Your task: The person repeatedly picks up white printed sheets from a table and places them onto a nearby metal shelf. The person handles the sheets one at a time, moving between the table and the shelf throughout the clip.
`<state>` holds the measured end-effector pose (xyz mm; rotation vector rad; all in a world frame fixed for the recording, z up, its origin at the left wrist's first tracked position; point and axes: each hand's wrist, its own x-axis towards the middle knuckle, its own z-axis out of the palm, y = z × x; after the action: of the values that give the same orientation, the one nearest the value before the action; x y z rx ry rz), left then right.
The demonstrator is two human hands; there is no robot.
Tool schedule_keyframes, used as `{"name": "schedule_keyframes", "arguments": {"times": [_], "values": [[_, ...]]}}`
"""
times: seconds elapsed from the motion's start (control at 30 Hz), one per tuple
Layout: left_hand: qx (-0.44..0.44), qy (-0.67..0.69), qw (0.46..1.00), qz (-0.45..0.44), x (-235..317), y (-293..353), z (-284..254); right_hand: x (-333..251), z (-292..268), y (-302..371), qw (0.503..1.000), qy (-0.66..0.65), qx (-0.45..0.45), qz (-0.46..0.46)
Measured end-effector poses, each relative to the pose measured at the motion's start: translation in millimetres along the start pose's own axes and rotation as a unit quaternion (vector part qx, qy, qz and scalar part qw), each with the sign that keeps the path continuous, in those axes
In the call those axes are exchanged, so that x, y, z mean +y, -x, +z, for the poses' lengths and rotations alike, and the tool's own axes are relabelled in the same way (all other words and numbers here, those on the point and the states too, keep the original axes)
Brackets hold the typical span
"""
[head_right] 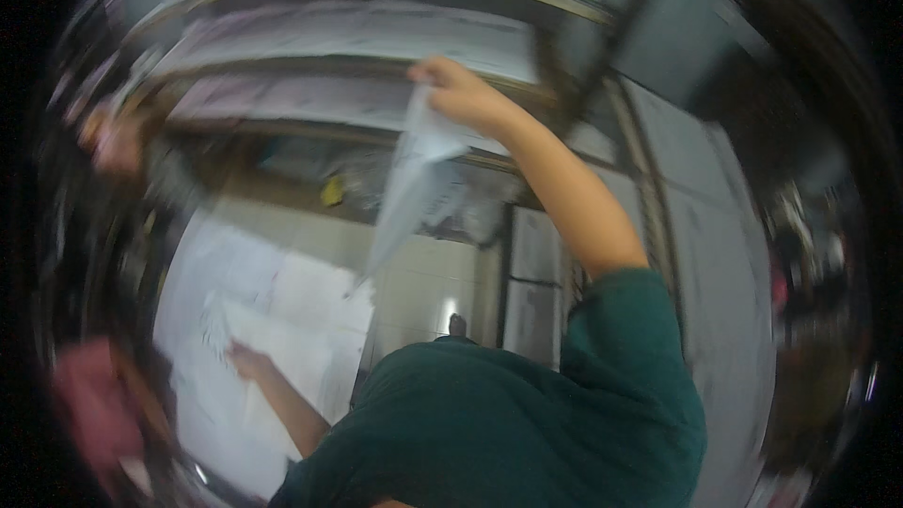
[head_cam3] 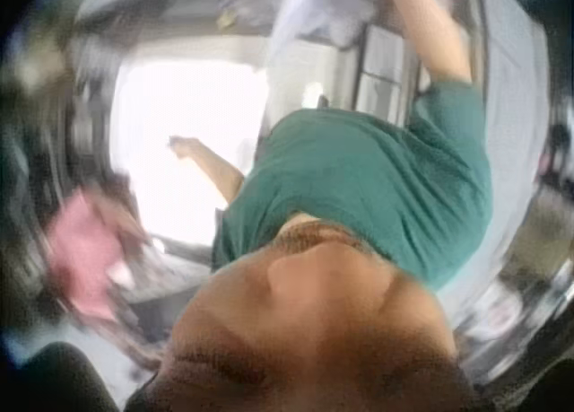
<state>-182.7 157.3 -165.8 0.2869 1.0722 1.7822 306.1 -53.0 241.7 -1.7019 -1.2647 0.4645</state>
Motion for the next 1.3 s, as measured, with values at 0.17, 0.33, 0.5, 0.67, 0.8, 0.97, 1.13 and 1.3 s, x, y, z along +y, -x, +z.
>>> {"name": "schedule_keyframes", "arguments": {"times": [0.17, 0.33, 0.5, 0.67, 0.8, 0.97, 1.13, 1.3], "values": [[-0.003, -0.039, 0.998, -0.057, 41.6, 75.6, 113.7, -52.7, -123.0, 76.2, 0.987, 0.128, 0.025, 0.089], [-0.153, 0.001, 0.984, -0.094, 39.5, 122.6, 156.6, -100.4, -265.8, 252.9, 0.943, 0.175, 0.233, 0.159], [-0.211, 0.020, 0.964, -0.164, 37.8, 180.7, 169.6, -106.6, -347.2, 459.4, 0.819, 0.241, 0.409, 0.324], [-0.257, 0.004, 0.949, -0.184, 49.4, 218.4, 159.3, -30.3, -373.2, 597.9, 0.764, 0.352, 0.404, 0.361], [-0.303, 0.018, 0.925, -0.227, 64.3, 247.3, 148.4, 39.5, -374.5, 659.3, 0.785, 0.257, 0.452, 0.337], [-0.349, 0.034, 0.896, -0.272, 90.2, 280.5, 140.7, 56.6, -364.5, 661.0, 0.766, 0.245, 0.461, 0.374], [-0.356, 0.028, 0.893, -0.274, 112.0, 299.3, 132.9, 45.5, -340.2, 626.9, 0.782, 0.303, 0.443, 0.316], [-0.365, 0.036, 0.887, -0.282, 122.3, 317.2, 129.0, 50.7, -355.6, 642.5, 0.792, 0.286, 0.430, 0.326]]}}
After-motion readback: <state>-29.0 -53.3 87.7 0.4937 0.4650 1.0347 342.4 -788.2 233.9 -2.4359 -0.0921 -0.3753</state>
